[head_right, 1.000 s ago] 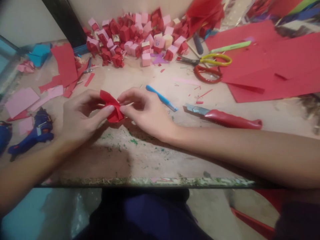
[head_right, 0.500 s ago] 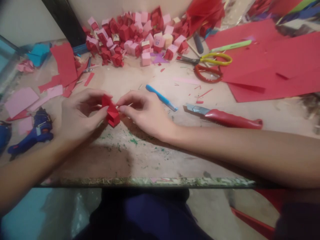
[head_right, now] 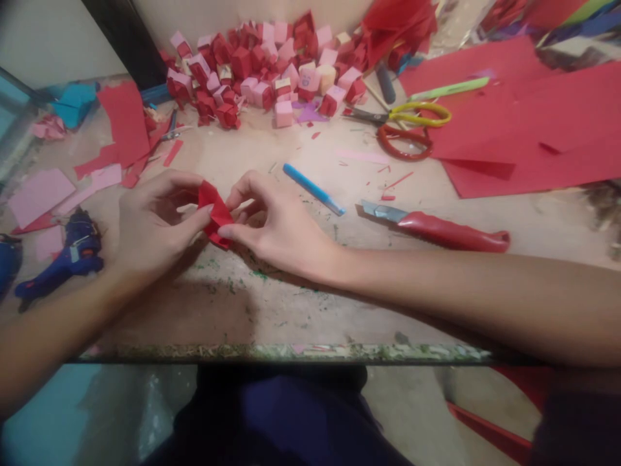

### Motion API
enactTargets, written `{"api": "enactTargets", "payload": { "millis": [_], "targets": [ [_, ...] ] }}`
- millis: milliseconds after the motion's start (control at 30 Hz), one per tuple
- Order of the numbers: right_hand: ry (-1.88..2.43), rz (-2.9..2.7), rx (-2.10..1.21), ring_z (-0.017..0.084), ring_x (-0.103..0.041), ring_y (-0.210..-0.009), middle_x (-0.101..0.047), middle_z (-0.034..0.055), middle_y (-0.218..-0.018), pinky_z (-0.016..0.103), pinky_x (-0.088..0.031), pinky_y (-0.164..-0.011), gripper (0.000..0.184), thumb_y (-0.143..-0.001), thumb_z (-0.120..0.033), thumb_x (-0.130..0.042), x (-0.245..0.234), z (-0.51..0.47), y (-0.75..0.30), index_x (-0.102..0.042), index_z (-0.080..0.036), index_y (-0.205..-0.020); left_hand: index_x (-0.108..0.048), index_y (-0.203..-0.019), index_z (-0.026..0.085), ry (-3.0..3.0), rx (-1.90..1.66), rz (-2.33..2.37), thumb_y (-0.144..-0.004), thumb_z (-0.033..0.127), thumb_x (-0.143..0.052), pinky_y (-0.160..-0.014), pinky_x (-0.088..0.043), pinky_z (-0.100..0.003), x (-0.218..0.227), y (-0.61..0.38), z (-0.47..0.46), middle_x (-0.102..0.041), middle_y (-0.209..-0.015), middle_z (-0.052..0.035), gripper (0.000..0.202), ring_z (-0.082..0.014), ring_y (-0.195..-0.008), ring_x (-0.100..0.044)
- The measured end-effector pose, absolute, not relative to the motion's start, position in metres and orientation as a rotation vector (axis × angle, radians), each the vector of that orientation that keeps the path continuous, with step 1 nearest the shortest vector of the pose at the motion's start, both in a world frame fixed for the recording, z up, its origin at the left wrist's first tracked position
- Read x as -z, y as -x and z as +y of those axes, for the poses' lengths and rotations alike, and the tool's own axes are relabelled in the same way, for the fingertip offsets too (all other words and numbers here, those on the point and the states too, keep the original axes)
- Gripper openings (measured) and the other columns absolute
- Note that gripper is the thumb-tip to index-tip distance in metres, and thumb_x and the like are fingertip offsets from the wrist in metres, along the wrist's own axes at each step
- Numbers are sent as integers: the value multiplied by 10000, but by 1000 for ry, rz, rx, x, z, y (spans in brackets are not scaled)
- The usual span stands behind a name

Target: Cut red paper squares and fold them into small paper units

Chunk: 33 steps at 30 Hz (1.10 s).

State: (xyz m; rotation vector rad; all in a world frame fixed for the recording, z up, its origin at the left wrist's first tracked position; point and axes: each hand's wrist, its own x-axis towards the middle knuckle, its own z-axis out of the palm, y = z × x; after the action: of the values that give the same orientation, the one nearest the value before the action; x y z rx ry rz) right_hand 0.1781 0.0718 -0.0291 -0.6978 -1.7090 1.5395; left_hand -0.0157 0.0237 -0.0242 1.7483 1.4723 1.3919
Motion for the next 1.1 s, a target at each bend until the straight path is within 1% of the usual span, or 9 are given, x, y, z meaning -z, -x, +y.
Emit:
{"api": "enactTargets", "payload": {
  "millis": [100,200,267,400,500,667,833,933,1100],
  "targets": [
    [715,-1726,-1469,146,-699,-797,-675,3,-907,291,-596,-696,193,-878,-201,-816,29,72,-178,-626,-195,-907,-773,-1033,219,-1769,-1367,1471,-890,190,-796,-701,-670,-267,26,17,23,-794,-989,-20,148,-181,-891,-773],
    [768,-1738,-1418,169,-708,-851,-718,32,-950,322,-616,-757,87,-912,-219,-768,26,72,-178,-689,-183,-902,-779,-1069,221,-1775,-1330,1454,-887,214,-799,-724,-682,-280,26,18,23,-800,-1035,-29,184,-188,-911,-773],
    [805,-1751,-1398,177,-705,-834,-749,43,-933,335,-617,-758,56,-916,-224,-759,24,72,-178,-727,-178,-912,-780,-1086,226,-1781,-1320,1430,-884,220,-801,-749,-686,-295,26,19,23,-800,-1060,-32,203,-193,-919,-772],
    [826,-1780,-1358,174,-697,-799,-772,43,-902,328,-599,-741,60,-916,-230,-760,24,73,-179,-767,-171,-916,-777,-1140,243,-1843,-1304,1407,-882,228,-807,-809,-690,-330,28,20,22,-795,-1114,-32,259,-203,-955,-769],
    [815,-1802,-1348,168,-688,-783,-770,39,-885,319,-579,-728,86,-921,-250,-768,25,74,-179,-776,-168,-897,-763,-1185,258,-1864,-1317,1416,-882,216,-810,-809,-685,-319,29,20,22,-793,-1135,-26,309,-184,-936,-766],
    [799,-1751,-1416,166,-689,-785,-757,35,-887,326,-572,-756,153,-898,-303,-821,24,74,-179,-760,-163,-890,-730,-1219,261,-1862,-1330,1431,-901,224,-802,-774,-670,-291,29,20,23,-785,-1059,-18,328,-169,-913,-766],
    [793,-1630,-1532,173,-697,-864,-746,34,-955,344,-586,-818,96,-892,-226,-797,24,74,-180,-718,-189,-932,-714,-1140,276,-1812,-1378,1396,-911,260,-813,-803,-673,-329,26,18,23,-765,-1080,-24,250,-189,-941,-772],
    [784,-1613,-1595,179,-702,-866,-749,34,-943,350,-594,-814,101,-874,-193,-789,24,74,-178,-707,-193,-932,-700,-1081,272,-1819,-1408,1377,-910,268,-817,-822,-665,-332,25,18,22,-749,-1062,-17,207,-184,-945,-767],
    [808,-1656,-1580,179,-693,-811,-745,24,-864,346,-587,-772,57,-883,-224,-782,24,74,-177,-737,-189,-881,-690,-1121,272,-1841,-1391,1422,-896,278,-815,-819,-660,-319,27,19,23,-751,-1071,-17,257,-175,-925,-764]
  ]
}}
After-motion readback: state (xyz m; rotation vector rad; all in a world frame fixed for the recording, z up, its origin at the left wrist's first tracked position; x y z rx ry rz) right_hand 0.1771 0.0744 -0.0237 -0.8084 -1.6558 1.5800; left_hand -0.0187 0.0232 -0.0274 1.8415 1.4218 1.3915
